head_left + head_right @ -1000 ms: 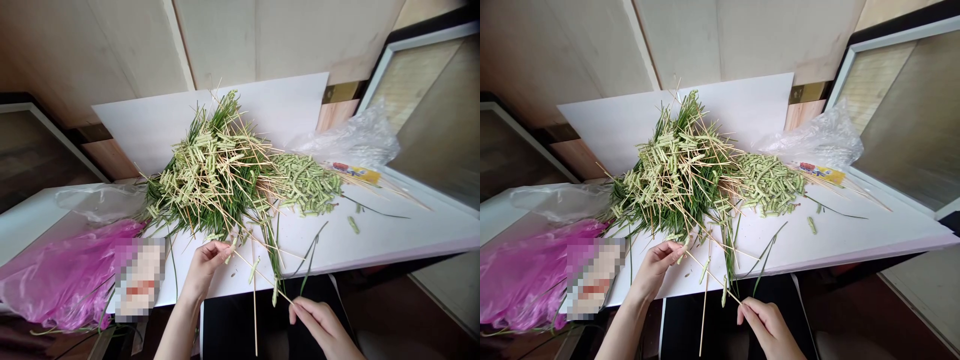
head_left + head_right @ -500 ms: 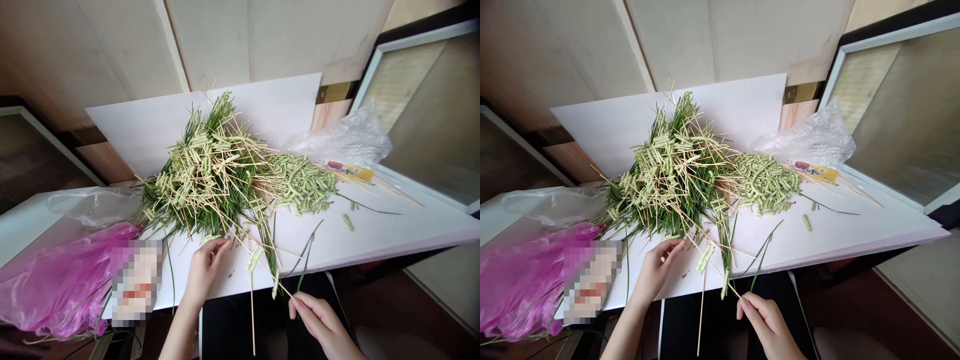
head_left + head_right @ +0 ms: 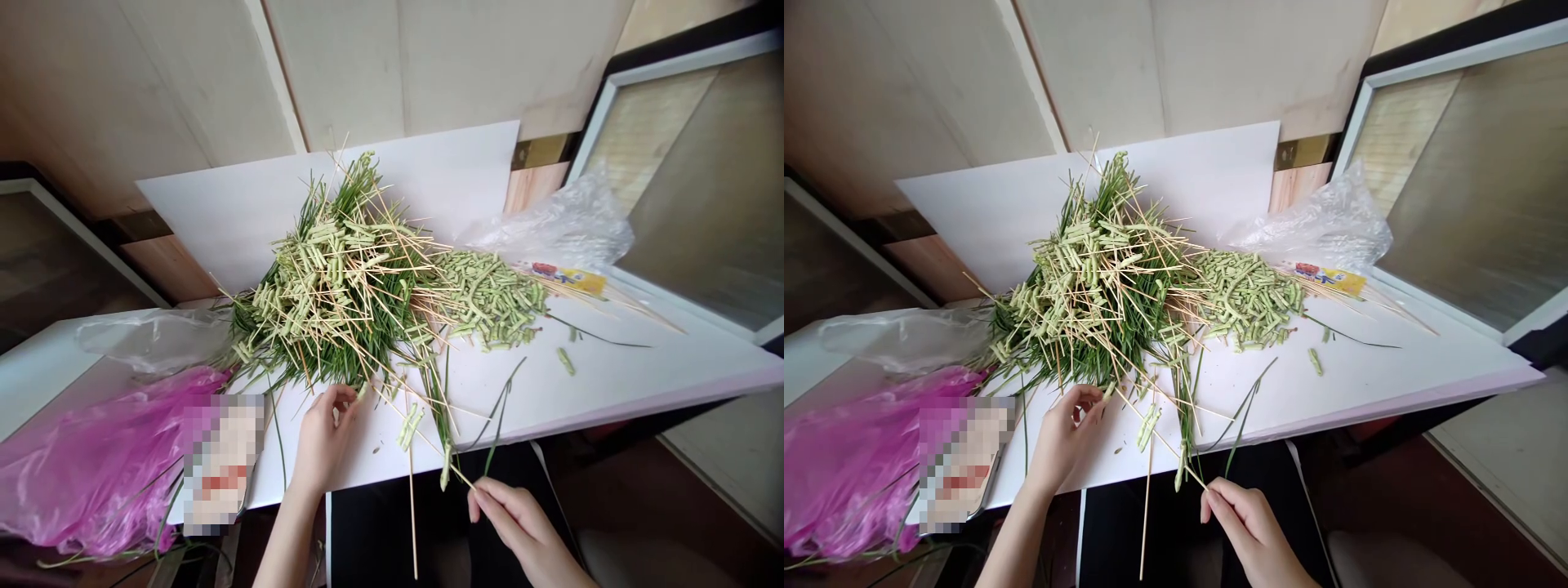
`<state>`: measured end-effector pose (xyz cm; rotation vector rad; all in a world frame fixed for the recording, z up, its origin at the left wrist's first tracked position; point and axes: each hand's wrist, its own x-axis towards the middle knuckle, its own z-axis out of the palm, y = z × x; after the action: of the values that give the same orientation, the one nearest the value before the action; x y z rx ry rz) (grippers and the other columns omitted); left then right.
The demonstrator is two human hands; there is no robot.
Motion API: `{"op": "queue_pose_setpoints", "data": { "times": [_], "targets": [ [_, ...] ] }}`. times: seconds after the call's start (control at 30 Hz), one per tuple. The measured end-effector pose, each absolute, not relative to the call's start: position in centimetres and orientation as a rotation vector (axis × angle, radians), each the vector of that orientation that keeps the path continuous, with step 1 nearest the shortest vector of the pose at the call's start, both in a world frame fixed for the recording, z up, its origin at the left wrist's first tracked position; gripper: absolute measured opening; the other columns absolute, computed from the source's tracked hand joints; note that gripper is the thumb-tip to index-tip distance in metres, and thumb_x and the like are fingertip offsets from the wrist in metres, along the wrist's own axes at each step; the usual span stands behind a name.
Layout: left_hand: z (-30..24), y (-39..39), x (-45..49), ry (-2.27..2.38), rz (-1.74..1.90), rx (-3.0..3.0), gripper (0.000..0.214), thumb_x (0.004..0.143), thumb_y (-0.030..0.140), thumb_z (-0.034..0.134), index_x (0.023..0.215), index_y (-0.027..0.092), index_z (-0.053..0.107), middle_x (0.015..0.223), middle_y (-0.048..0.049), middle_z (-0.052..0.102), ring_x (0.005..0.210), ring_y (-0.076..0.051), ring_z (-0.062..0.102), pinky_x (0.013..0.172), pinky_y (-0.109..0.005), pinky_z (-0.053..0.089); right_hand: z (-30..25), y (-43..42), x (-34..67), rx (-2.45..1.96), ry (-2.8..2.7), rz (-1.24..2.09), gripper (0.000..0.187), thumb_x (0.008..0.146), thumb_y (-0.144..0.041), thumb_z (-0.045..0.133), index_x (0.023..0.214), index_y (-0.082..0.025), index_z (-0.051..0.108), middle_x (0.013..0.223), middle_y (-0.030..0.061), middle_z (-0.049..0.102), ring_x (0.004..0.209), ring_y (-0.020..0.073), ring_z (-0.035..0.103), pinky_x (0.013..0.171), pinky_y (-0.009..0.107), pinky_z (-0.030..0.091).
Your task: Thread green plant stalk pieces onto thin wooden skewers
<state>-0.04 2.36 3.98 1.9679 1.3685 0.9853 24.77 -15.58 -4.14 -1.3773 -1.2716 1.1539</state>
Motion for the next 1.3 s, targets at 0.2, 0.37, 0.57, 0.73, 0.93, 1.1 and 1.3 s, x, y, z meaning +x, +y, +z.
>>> {"op": "queue_pose_setpoints", "data": {
  "times": [0.2, 0.37, 0.57, 0.73, 0.93, 1.1, 1.3],
  "targets": [
    [4.7, 2.0, 0.4, 1.039, 0.970, 1.460, 0.038, 0.090, 0.049, 0.071, 0.112, 0.019, 0.071, 0.087, -0.0047, 0.074, 0.077, -0.018, 0.058, 0.074, -0.029, 0.044, -3.3, -15.6, 24.6, -1.471, -1.373, 1.135, 0.062, 0.104, -0.070, 0.035, 0.076, -0.021, 0.058, 0.066, -0.0022, 0.045, 0.063, 0.0161, 0.041, 0.063, 0.030, 0.028],
    [4.8, 1.7, 0.7, 0.968, 0.949, 1.355, 0.041, 0.085, 0.051, 0.077, 0.110, 0.018, 0.074, 0.086, -0.0043, 0.074, 0.075, -0.015, 0.054, 0.071, -0.026, 0.040, -2.9, -15.5, 24.7, -1.504, -1.375, 1.119, 0.065, 0.102, -0.075, 0.032, 0.076, -0.021, 0.058, 0.068, -0.0008, 0.049, 0.065, 0.0174, 0.044, 0.063, 0.029, 0.031],
    [4.5, 1.7, 0.8, 0.972, 0.967, 1.337, 0.037, 0.083, 0.050, 0.080, 0.102, 0.018, 0.078, 0.085, -0.0044, 0.074, 0.078, -0.015, 0.056, 0.072, -0.025, 0.041, -2.9, -15.6, 24.7, -1.536, -1.385, 1.110, 0.065, 0.102, -0.074, 0.031, 0.076, -0.022, 0.060, 0.072, 0.0010, 0.055, 0.068, 0.0189, 0.049, 0.065, 0.029, 0.034],
    [4.4, 1.8, 0.9, 0.984, 0.975, 1.331, 0.034, 0.079, 0.049, 0.084, 0.095, 0.019, 0.081, 0.083, -0.0043, 0.075, 0.079, -0.015, 0.058, 0.074, -0.025, 0.042, -3.2, -15.6, 24.7, -1.539, -1.383, 1.105, 0.065, 0.103, -0.073, 0.031, 0.076, -0.022, 0.060, 0.071, 0.0007, 0.054, 0.066, 0.0185, 0.048, 0.063, 0.029, 0.033],
    [4.4, 1.5, 1.4, 0.984, 0.969, 1.300, 0.037, 0.075, 0.051, 0.087, 0.091, 0.018, 0.081, 0.079, -0.0051, 0.075, 0.075, -0.016, 0.055, 0.071, -0.026, 0.042, -3.6, -15.6, 24.7, -1.521, -1.375, 1.077, 0.066, 0.103, -0.074, 0.031, 0.075, -0.022, 0.061, 0.068, 0.0002, 0.053, 0.064, 0.0179, 0.047, 0.062, 0.029, 0.033],
    [4.5, 1.1, 1.9, 0.974, 0.967, 1.307, 0.035, 0.074, 0.051, 0.087, 0.083, 0.018, 0.079, 0.076, -0.0050, 0.073, 0.072, -0.015, 0.052, 0.070, -0.027, 0.041, -3.7, -15.6, 24.9, -1.516, -1.369, 1.096, 0.067, 0.102, -0.076, 0.031, 0.076, -0.022, 0.060, 0.070, 0.0006, 0.054, 0.066, 0.0185, 0.048, 0.064, 0.029, 0.033],
    [5.1, 1.3, 1.5, 0.979, 0.934, 1.360, 0.034, 0.079, 0.051, 0.083, 0.089, 0.019, 0.078, 0.081, -0.0037, 0.070, 0.075, -0.015, 0.053, 0.071, -0.026, 0.041, -3.4, -15.5, 25.0, -1.511, -1.368, 1.122, 0.066, 0.102, -0.075, 0.031, 0.076, -0.022, 0.059, 0.069, -0.0002, 0.050, 0.065, 0.0179, 0.045, 0.063, 0.029, 0.031]
  ]
}}
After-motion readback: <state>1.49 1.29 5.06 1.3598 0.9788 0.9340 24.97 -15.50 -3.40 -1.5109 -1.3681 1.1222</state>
